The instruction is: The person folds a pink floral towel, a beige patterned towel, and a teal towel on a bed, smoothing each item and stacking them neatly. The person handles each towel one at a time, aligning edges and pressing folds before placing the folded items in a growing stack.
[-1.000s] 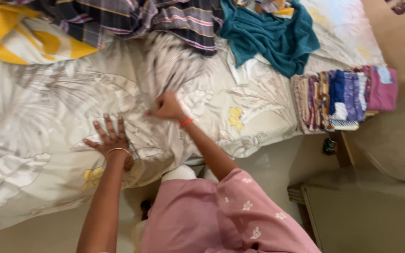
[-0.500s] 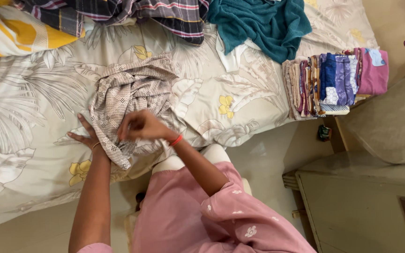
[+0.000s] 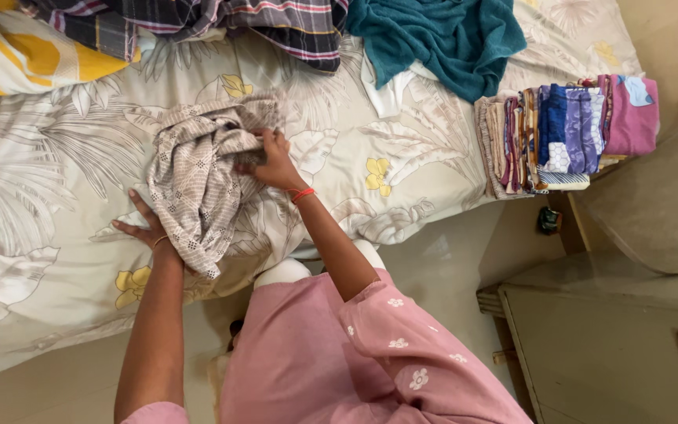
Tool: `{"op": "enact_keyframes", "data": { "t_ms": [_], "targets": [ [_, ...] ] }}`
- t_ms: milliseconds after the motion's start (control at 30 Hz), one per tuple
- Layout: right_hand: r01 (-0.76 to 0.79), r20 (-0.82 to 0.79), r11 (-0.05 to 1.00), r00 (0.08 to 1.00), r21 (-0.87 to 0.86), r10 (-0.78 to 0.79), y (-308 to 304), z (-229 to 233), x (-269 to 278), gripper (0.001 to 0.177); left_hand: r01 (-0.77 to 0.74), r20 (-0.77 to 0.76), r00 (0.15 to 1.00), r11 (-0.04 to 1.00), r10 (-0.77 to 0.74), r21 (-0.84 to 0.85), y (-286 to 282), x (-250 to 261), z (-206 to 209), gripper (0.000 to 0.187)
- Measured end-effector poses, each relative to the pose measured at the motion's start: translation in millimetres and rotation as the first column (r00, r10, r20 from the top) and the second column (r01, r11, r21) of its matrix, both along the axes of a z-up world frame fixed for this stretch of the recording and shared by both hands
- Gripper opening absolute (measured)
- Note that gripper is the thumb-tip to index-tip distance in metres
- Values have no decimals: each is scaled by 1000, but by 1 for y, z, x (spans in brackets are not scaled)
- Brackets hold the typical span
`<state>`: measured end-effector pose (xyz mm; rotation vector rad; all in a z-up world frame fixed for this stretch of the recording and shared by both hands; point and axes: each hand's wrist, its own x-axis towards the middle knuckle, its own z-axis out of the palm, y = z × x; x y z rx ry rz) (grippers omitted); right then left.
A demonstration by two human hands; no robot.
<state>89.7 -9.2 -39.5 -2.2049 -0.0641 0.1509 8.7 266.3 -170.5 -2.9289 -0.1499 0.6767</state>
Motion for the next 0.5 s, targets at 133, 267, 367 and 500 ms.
{"op": "enact_keyframes", "data": {
  "t_ms": [133, 267, 367, 500],
  "targets": [
    [-58, 15, 872, 998, 487, 58, -13, 10, 3, 51, -27, 138, 990, 999, 32, -36, -2, 5, 6, 90],
    [-94, 355, 839, 927, 535, -123, -56, 46, -7, 44, -6, 0, 1000, 998, 6, 60, -9, 3, 37, 90],
    [72, 525, 926, 806, 372, -273, -121, 84, -29, 47, -19, -166, 986, 996, 33, 86, -19, 1, 66, 103],
    [300, 587, 888, 668, 349, -457, -200, 130, -46, 56, -100, -96, 991, 994, 94, -53, -29, 4, 90, 104]
  ]
}}
